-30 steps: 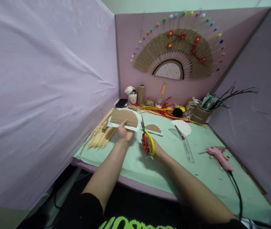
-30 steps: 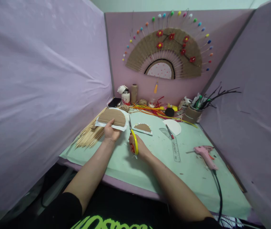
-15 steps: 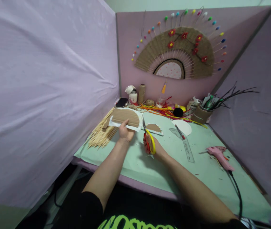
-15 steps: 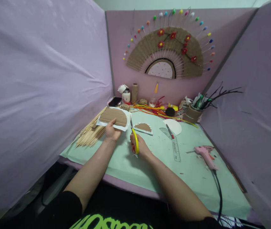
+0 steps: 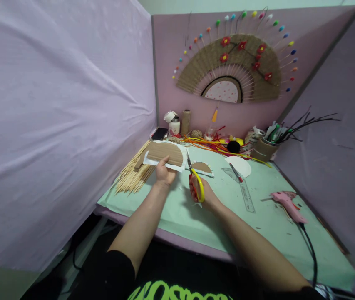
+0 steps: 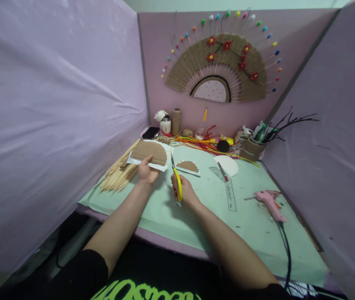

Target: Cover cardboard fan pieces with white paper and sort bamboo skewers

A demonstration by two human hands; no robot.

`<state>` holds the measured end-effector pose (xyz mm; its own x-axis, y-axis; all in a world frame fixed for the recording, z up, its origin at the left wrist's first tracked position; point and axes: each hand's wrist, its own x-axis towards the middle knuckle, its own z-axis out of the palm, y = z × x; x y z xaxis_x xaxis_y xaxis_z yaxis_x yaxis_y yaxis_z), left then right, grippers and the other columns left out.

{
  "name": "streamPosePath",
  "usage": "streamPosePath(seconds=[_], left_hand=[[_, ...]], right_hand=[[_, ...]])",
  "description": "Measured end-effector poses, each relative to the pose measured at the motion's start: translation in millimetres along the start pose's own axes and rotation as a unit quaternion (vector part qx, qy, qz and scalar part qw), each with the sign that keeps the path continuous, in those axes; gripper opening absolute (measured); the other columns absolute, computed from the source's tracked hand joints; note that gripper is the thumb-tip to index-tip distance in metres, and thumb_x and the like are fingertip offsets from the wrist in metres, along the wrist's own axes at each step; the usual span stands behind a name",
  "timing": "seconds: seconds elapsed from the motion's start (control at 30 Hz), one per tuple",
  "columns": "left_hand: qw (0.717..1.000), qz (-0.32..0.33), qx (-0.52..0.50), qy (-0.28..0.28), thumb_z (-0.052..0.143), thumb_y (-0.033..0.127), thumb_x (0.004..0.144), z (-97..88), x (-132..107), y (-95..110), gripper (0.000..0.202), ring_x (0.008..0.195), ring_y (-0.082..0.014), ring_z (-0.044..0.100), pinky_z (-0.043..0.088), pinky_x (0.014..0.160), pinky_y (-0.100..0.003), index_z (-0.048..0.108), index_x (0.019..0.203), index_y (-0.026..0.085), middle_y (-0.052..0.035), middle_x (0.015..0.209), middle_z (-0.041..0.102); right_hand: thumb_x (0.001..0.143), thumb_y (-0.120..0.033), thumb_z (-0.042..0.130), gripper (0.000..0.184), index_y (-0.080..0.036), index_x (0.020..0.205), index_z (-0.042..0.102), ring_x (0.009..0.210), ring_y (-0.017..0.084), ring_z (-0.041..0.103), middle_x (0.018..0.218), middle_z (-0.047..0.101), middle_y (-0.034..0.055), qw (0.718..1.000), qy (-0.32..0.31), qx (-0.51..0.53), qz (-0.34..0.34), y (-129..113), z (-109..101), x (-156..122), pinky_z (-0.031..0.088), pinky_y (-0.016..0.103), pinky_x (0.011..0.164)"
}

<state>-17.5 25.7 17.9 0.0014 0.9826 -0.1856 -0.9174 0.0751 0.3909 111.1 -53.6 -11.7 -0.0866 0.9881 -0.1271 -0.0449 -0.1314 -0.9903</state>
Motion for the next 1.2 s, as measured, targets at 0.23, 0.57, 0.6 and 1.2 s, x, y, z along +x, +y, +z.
streamPosePath(seconds=[0.23, 0.57, 0.6, 1.2], left_hand=[[1.000, -0.011, 0.004, -0.008, 0.049, 0.011, 0.079, -4.0, 5, 3, 0.038, 0.076, -0.0181, 0.068, 0.052, 0.083, -0.032, 0.063, 0.115, 0.012, -0.0067, 0.088, 0.073], [1.000, -0.020, 0.012, -0.015, 0.051, 0.010, 0.074, -9.4, 11, 12, 0.036, 0.074, -0.0185, 0.068, 0.052, 0.087, -0.037, 0.064, 0.108, 0.012, -0.0057, 0.083, 0.072], [1.000, -0.020, 0.014, -0.015, 0.051, 0.010, 0.074, -9.1, 11, 13, 0.036, 0.074, -0.0186, 0.068, 0.052, 0.086, -0.037, 0.064, 0.107, 0.012, -0.0057, 0.081, 0.072], [0.997, -0.042, 0.046, -0.037, 0.052, 0.009, 0.072, -9.4, 7, 15, 0.041, 0.077, -0.0226, 0.070, 0.053, 0.088, -0.041, 0.064, 0.111, 0.013, -0.0063, 0.083, 0.073]], right_hand=[[0.071, -0.074, 0.055, 0.055, -0.021, 0.078, 0.046, 0.039, 0.005, 0.035, 0.054, 0.039, -0.0073, 1.000, 0.012, -0.011, 0.002, -2, -2, -1, 0.028, 0.019, 0.035], [0.072, -0.066, 0.060, 0.049, -0.020, 0.072, 0.045, 0.037, 0.006, 0.035, 0.052, 0.040, -0.0064, 0.998, 0.029, -0.050, 0.003, -4, -5, -1, 0.029, 0.019, 0.033], [0.072, -0.066, 0.061, 0.048, -0.020, 0.071, 0.045, 0.037, 0.006, 0.035, 0.052, 0.040, -0.0065, 0.998, 0.029, -0.056, 0.000, -5, -6, -2, 0.029, 0.020, 0.033], [0.073, -0.074, 0.052, 0.053, -0.022, 0.080, 0.045, 0.043, 0.006, 0.036, 0.061, 0.041, -0.0071, 0.999, -0.009, -0.040, 0.001, -4, -11, 0, 0.032, 0.019, 0.039]])
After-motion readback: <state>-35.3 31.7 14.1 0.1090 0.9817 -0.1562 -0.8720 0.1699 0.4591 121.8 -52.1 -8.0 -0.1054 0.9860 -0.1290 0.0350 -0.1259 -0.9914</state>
